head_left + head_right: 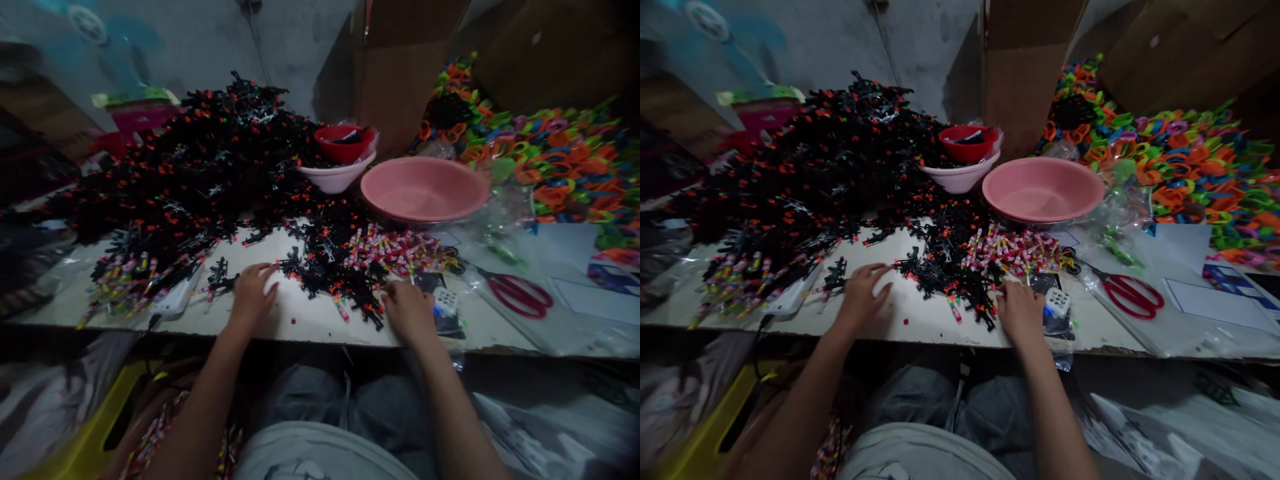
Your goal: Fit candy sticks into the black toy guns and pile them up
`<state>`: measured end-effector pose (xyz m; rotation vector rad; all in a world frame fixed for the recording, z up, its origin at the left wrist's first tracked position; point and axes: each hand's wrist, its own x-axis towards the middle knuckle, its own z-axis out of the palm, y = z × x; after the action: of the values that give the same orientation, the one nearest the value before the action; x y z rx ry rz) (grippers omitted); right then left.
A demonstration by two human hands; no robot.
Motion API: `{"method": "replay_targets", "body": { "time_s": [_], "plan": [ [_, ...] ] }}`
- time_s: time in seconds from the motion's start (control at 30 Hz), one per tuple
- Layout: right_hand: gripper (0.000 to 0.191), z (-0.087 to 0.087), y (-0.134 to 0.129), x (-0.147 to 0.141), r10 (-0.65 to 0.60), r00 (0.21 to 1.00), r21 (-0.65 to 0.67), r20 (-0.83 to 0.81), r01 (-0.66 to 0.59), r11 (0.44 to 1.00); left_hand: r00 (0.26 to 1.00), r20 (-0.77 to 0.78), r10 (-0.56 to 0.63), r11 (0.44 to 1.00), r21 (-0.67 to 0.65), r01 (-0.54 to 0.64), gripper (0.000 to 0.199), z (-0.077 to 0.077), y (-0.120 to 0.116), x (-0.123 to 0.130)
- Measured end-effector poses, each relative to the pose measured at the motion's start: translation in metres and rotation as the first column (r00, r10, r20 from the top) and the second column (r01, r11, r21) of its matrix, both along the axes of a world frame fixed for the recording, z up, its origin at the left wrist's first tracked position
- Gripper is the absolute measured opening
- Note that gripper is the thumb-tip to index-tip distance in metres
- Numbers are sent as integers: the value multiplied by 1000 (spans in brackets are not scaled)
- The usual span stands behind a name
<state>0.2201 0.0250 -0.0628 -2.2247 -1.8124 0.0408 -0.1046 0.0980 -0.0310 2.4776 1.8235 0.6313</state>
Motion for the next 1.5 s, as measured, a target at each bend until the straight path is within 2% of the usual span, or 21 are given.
{"method": "replay_targets", "body": {
  "time_s": [0.1,0.2,0.3,0.4,0.47,0.5,0.57,0.67,0.77,0.83,0.93,1.07,1.13,1.2,1.27,1.3,1.4,1.5],
  "plan": [
    [13,1,-2,6,-56,989,117,-140,73,990,971,-14,-239,966,-107,236,43,-13,6,40],
    [17,7,-10,9,69,895,303,-440,75,950,950,-12,-312,938,-160,306,45,-20,14,56],
    [19,15,-23,-2,212,744,393,-634,73,917,948,32,-317,941,-115,319,33,-17,19,52],
    [19,21,-33,-26,312,516,388,-798,43,920,939,153,-307,942,-95,323,25,-10,14,41],
    [18,20,-36,-45,326,377,347,-867,-11,938,934,279,-224,964,-76,254,26,-7,6,35],
    [17,19,-36,-55,318,350,322,-881,-46,945,923,351,-161,976,-80,201,27,-7,1,33],
    [20,16,-35,-73,307,379,281,-873,-123,952,878,478,-29,986,-132,104,29,-9,-9,32],
    [25,9,-32,-97,364,440,275,-821,-255,927,816,576,56,976,-204,77,30,-19,-22,34],
    [27,0,-28,-114,469,438,314,-767,-381,870,806,591,40,977,-193,93,31,-31,-31,38],
    [27,-7,-26,-120,503,457,321,-733,-419,849,813,580,50,976,-203,85,36,-35,-36,42],
    [29,-14,-24,-122,493,507,297,-707,-421,857,822,565,67,972,-224,75,48,-36,-41,47],
    [30,-18,-26,-117,450,536,280,-714,-371,885,866,498,-52,968,-189,167,45,-27,-35,35],
    [30,-19,-27,-115,432,539,278,-723,-346,896,929,369,-14,987,-142,71,41,-20,-26,13],
    [29,-22,-29,-115,429,534,282,-729,-337,898,973,163,164,983,-104,-148,43,-13,-16,-16],
    [28,-24,-30,-116,440,525,295,-729,-340,893,935,-44,351,931,-96,-354,47,-7,-8,-46],
    [27,-25,-30,-116,445,520,299,-729,-343,890,909,-114,401,905,-103,-412,49,-4,-5,-59],
    [27,-27,-28,-118,450,513,306,-731,-343,888,887,-163,431,882,-128,-453,43,4,-1,-84],
    [27,-26,-26,-119,452,507,310,-734,-343,887,879,-129,459,872,-127,-473,38,9,1,-89]
  ]
}}
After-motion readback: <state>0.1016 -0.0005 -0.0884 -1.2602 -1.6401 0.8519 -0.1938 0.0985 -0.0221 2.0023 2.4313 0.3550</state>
